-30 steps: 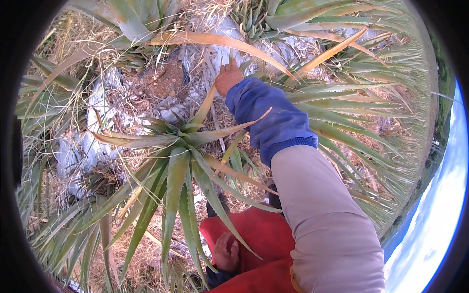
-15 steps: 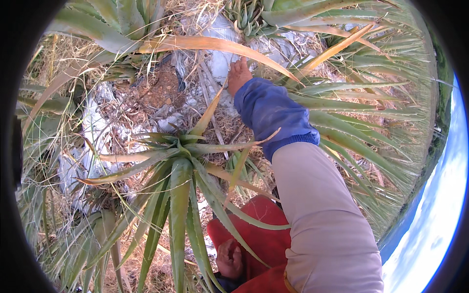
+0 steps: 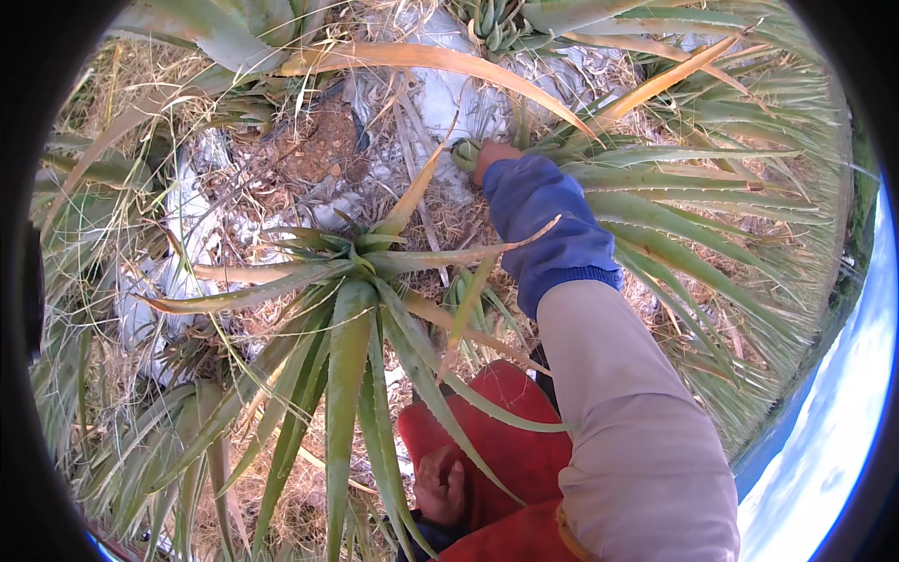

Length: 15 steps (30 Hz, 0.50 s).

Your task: The person walks through an agave field and repeatedly bends to pull mature leaves from the base of agave plants. The leaves are gathered by hand and held in bundles as the person moves between plants.

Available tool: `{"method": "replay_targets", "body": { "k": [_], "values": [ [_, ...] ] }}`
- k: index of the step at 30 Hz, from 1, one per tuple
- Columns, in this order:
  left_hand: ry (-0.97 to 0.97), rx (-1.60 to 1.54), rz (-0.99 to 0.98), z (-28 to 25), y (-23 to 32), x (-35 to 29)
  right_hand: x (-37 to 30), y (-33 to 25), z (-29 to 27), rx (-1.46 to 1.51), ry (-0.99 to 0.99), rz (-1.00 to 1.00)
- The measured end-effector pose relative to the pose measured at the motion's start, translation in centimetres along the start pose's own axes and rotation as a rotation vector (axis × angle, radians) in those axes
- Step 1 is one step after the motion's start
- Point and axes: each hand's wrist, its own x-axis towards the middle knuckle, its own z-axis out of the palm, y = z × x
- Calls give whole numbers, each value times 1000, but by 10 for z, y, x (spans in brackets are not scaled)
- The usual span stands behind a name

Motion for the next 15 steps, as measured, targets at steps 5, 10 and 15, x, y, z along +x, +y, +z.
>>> {"method": "replay_targets", "body": {
  "k": [5,10,15],
  "values": [
    [-23,-17,26,3,0,-1,-8,13,12,-36,80,9],
    [25,9,51,11,-4,-7,-64,12,-13,11,-4,9],
    [-45,58,39,14,7,-3,-95,41,-29,165,93,57]
  ]
}}
